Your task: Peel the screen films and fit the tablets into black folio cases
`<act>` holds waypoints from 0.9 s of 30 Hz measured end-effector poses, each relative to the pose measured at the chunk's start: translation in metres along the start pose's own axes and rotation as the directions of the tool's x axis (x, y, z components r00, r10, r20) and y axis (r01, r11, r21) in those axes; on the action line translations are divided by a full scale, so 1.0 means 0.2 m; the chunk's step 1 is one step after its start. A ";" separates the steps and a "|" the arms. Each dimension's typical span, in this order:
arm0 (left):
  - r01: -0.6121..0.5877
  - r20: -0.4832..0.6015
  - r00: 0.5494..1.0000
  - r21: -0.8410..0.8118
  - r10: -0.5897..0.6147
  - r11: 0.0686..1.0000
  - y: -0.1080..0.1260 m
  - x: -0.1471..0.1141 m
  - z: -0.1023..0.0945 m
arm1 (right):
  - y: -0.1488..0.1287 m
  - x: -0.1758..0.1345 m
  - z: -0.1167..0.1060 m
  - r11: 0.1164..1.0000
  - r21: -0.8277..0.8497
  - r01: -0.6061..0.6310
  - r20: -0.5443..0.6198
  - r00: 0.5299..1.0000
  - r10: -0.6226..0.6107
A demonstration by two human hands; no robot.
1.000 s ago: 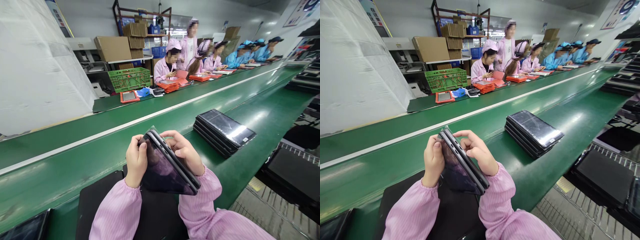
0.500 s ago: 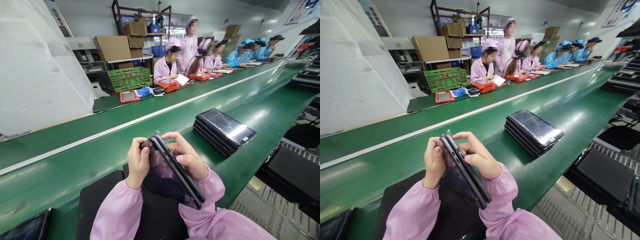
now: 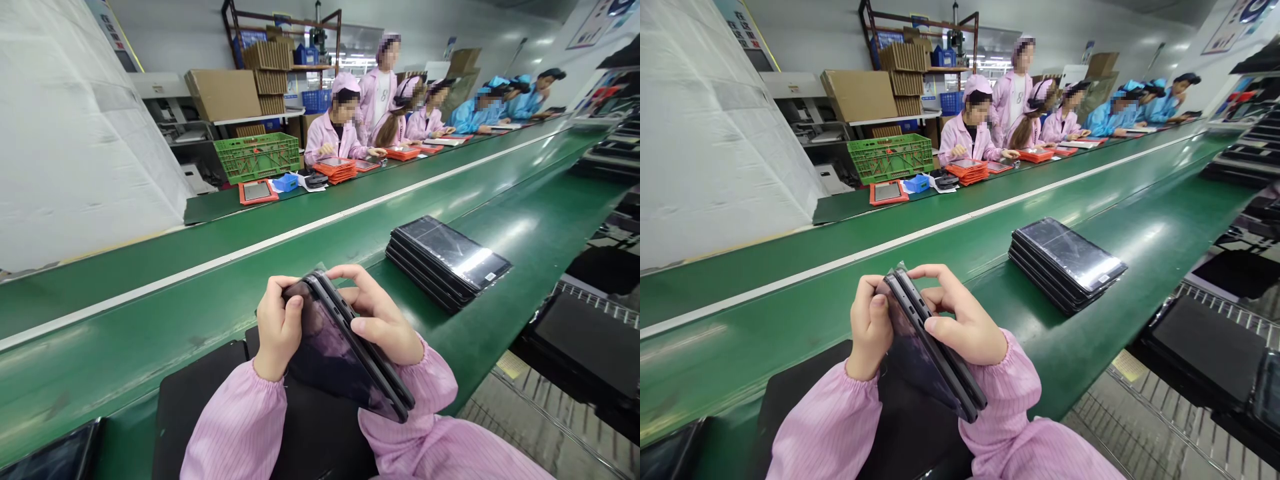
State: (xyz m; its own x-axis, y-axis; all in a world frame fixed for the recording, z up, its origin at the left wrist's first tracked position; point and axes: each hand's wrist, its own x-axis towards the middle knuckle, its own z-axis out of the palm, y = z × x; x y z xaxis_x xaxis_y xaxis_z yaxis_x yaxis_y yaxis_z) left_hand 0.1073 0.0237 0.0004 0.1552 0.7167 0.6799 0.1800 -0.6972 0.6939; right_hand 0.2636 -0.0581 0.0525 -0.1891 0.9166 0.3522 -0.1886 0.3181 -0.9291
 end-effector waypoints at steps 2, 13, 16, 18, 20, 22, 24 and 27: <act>-0.009 0.000 1.000 0.007 0.009 1.000 0.01 0.00 0.00 | -0.01 -0.01 0.01 0.999 -0.049 0.001 -0.010 1.000 -0.001; -0.052 0.052 0.997 -0.070 0.055 0.996 0.04 -0.01 0.00 | -0.04 -0.06 0.02 0.973 -0.221 0.072 0.082 0.995 -0.055; -0.055 0.062 0.996 -0.079 0.060 0.995 0.05 -0.02 0.00 | -0.06 -0.07 0.02 0.968 -0.249 0.035 0.069 0.997 -0.018; -0.070 0.062 0.995 -0.076 0.075 0.995 0.05 -0.02 0.00 | -0.08 -0.08 0.04 0.968 -0.252 -0.009 0.040 0.999 0.020; -0.078 0.071 0.994 -0.077 0.083 0.994 0.05 -0.02 0.00 | -0.08 -0.08 0.05 0.972 -0.231 -0.038 0.003 0.999 0.040; -0.074 0.090 0.992 -0.096 0.083 0.993 0.05 -0.02 0.00 | -0.08 -0.08 0.07 0.983 -0.182 -0.039 -0.017 0.999 0.036; -0.067 0.100 0.992 -0.128 0.080 0.990 0.04 -0.02 0.00 | -0.07 -0.07 0.09 0.993 -0.111 -0.032 -0.015 0.999 0.030; -0.062 0.099 0.992 -0.172 0.079 0.983 0.03 -0.01 0.00 | -0.05 -0.07 0.10 0.999 -0.038 -0.013 -0.022 1.000 0.012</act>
State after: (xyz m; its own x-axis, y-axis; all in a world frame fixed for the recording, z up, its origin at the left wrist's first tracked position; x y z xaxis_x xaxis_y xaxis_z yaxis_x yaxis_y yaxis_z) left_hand 0.1086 0.0175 0.0029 0.2642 0.6571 0.7060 0.0004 -0.7321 0.6812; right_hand 0.2487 -0.0784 0.0602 -0.1701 0.9256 0.3383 -0.1488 0.3152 -0.9373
